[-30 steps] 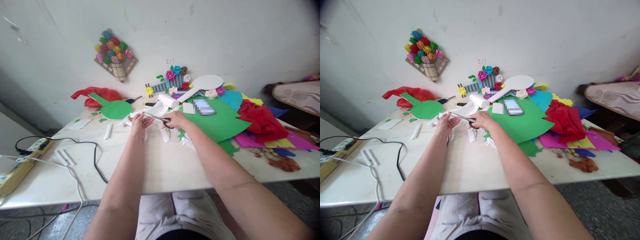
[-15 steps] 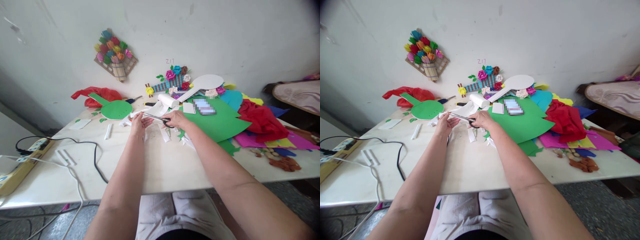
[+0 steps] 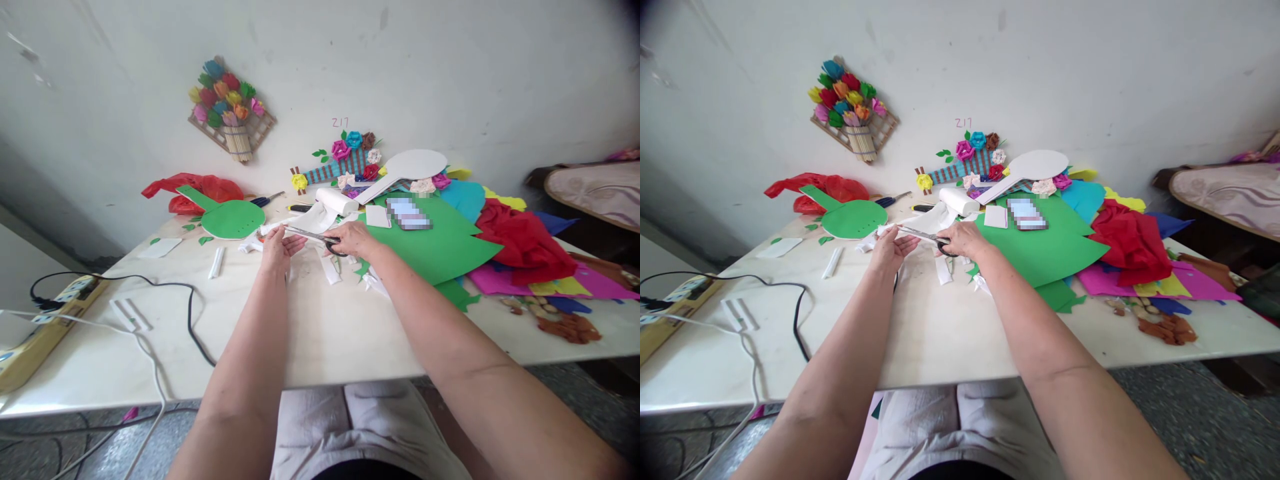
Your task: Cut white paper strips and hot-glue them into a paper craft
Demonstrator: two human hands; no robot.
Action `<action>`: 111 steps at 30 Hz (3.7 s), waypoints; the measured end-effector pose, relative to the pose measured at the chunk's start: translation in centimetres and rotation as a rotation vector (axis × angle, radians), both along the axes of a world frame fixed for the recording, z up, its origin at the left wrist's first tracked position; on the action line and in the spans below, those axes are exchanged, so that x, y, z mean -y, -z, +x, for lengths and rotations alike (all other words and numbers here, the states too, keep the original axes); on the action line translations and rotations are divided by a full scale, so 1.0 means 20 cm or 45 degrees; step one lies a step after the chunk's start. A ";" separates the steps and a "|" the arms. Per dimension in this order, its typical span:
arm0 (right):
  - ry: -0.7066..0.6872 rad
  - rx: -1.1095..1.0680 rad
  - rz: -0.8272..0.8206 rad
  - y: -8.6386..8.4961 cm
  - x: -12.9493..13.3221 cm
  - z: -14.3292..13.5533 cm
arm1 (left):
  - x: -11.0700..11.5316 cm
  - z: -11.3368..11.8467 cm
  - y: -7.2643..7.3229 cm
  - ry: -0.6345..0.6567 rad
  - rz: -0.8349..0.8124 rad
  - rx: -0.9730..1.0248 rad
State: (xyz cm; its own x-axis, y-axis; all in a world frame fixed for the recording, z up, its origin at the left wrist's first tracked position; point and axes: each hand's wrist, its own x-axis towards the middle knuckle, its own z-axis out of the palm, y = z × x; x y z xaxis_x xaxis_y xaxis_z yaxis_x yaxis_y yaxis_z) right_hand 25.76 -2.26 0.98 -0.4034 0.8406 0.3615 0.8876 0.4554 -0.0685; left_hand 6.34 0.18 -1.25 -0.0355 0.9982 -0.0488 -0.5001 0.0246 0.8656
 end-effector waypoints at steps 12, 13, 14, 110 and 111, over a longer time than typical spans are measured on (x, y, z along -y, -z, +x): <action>0.034 0.036 -0.016 0.00 0.00 0.00 | 0.01 0.03 0.00 0.034 -0.017 -0.032; 0.034 0.031 -0.014 0.00 0.00 -0.01 | 0.01 0.03 0.00 0.030 -0.022 -0.027; 0.033 0.024 -0.012 0.00 0.00 -0.01 | 0.01 0.03 0.00 0.026 -0.029 -0.023; -0.102 -1.623 -0.332 0.11 -0.08 -0.16 | 0.05 0.13 0.07 0.441 0.145 -0.236; -0.078 -1.609 -0.312 0.11 -0.09 -0.15 | 0.05 0.13 0.06 0.432 0.132 -0.233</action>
State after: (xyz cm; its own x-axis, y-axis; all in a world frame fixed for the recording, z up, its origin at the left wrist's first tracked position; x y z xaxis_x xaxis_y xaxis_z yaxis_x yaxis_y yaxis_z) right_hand 22.76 -0.55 -1.25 0.0638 0.9315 0.3581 0.1243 0.3487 -0.9290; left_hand 9.00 -0.88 -2.53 0.2982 0.9541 0.0295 -0.3160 0.0696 0.9462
